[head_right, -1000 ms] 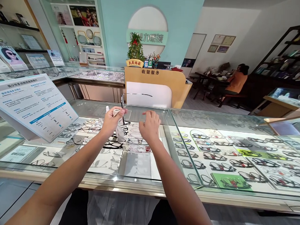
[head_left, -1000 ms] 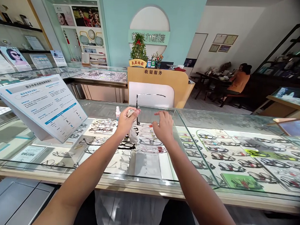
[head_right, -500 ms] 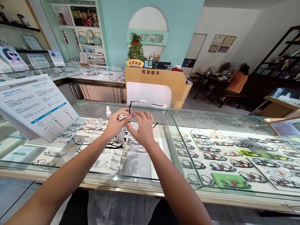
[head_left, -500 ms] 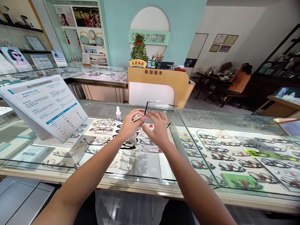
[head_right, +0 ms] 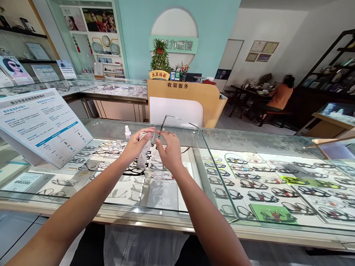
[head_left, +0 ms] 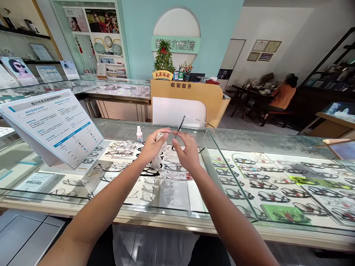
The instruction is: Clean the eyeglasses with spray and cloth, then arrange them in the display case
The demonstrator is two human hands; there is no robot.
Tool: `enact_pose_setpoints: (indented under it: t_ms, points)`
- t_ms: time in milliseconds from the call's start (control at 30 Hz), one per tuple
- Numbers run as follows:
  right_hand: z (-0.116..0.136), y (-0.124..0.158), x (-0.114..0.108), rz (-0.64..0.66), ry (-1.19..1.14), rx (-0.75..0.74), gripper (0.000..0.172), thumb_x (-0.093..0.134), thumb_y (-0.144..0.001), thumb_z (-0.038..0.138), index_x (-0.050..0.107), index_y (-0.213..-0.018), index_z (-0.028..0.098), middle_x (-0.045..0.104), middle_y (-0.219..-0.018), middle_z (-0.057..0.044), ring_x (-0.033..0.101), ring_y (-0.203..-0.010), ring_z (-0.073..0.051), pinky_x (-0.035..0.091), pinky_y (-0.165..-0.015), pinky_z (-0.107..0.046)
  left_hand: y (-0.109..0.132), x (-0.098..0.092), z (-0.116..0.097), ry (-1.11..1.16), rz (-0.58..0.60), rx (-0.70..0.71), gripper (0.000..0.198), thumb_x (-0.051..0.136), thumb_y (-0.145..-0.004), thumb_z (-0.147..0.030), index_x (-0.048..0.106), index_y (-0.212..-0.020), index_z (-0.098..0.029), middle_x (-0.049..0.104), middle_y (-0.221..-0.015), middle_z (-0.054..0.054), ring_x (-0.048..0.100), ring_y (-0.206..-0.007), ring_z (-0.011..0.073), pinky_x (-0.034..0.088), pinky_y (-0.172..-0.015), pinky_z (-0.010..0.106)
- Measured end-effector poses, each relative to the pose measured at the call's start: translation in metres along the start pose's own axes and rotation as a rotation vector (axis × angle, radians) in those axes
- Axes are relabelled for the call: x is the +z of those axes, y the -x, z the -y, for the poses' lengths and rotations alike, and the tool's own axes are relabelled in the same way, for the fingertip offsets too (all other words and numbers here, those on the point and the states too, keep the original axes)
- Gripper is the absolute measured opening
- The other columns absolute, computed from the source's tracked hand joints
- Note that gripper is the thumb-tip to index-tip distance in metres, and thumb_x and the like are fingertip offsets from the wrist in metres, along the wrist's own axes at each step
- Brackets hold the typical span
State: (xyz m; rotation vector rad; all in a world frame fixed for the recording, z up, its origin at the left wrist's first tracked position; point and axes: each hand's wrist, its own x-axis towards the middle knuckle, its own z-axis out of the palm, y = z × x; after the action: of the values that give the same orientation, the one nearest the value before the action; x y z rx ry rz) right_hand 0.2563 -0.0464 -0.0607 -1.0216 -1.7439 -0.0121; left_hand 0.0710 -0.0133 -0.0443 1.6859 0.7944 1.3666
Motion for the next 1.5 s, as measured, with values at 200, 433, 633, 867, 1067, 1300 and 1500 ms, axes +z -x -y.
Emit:
enact_pose_setpoints:
  t_ms: [200, 433, 633, 867, 1067, 1300, 1500]
  points:
    - [-0.002, -0.002, -0.003, -0.057, 0.045, 0.06, 0.032, 0.054, -0.114, 0.041, 0.076, -0.131, 0.025, 0.083, -0.13, -0.014, 0.072, -0.122, -0.034, 0.053, -0.109, -0.056, -0.009, -0.011, 0.021, -0.128, -0.124, -0.166, 0.032, 0.065, -0.105, -0.054, 0.073, -0.114, -0.024, 0.077, -0.104, 0.005, 0.067, -0.091, 0.0207, 0.052, -0.081, 0.032]
    - [-0.005, -0.001, -0.001, -0.058, 0.07, 0.054, 0.031, 0.054, -0.114, 0.04, 0.077, -0.128, 0.024, 0.083, -0.128, -0.014, 0.071, -0.121, -0.035, 0.052, -0.108, -0.055, -0.006, -0.016, 0.034, -0.587, -0.097, -0.02, 0.029, 0.05, -0.109, -0.033, 0.07, -0.125, -0.021, 0.072, -0.134, 0.015, 0.067, -0.126, 0.0313, 0.05, -0.111, 0.047]
    - [-0.007, -0.001, -0.002, -0.066, 0.077, 0.066, 0.028, 0.054, -0.113, 0.039, 0.076, -0.124, 0.025, 0.083, -0.129, -0.013, 0.071, -0.12, -0.035, 0.049, -0.109, -0.057, -0.008, -0.023, 0.026, -0.928, -0.242, -0.159, 0.034, 0.06, -0.105, -0.033, 0.076, -0.134, -0.024, 0.065, -0.142, 0.02, 0.058, -0.138, 0.0401, 0.046, -0.117, 0.056]
    - [-0.005, 0.0, -0.001, -0.072, 0.084, 0.067, 0.029, 0.052, -0.113, 0.04, 0.076, -0.122, 0.025, 0.083, -0.128, -0.013, 0.071, -0.118, -0.034, 0.048, -0.109, -0.056, -0.02, -0.042, 0.033, -1.057, -0.347, -0.45, 0.052, 0.066, -0.102, -0.05, 0.073, -0.151, -0.034, 0.037, -0.182, 0.015, 0.027, -0.167, 0.0458, 0.033, -0.127, 0.065]
    - [-0.005, 0.0, -0.001, -0.07, 0.089, 0.066, 0.03, 0.051, -0.113, 0.04, 0.075, -0.122, 0.025, 0.084, -0.126, -0.013, 0.071, -0.118, -0.034, 0.048, -0.11, -0.057, -0.022, -0.048, 0.04, -1.055, -0.234, -0.496, 0.058, 0.061, -0.102, -0.052, 0.069, -0.156, -0.031, 0.055, -0.174, 0.011, 0.034, -0.164, 0.0454, 0.034, -0.127, 0.066]
    - [-0.007, -0.003, -0.004, -0.082, 0.066, 0.069, 0.028, 0.05, -0.114, 0.039, 0.074, -0.118, 0.025, 0.084, -0.128, -0.013, 0.074, -0.12, -0.032, 0.049, -0.11, -0.056, -0.017, -0.042, 0.021, -1.044, -0.401, -0.227, 0.056, 0.059, -0.105, -0.042, 0.066, -0.159, -0.029, 0.058, -0.168, 0.015, 0.038, -0.162, 0.043, 0.035, -0.126, 0.065]
    - [-0.004, -0.005, -0.006, -0.127, -0.075, 0.177, 0.029, 0.054, -0.112, 0.045, 0.076, -0.113, 0.026, 0.084, -0.129, -0.012, 0.07, -0.118, -0.031, 0.053, -0.107, -0.053, -0.011, -0.032, 0.003, -0.639, -0.307, 0.157, 0.061, 0.05, -0.111, -0.043, 0.053, -0.169, -0.025, 0.063, -0.151, 0.017, 0.065, -0.137, 0.0313, 0.049, -0.121, 0.046]
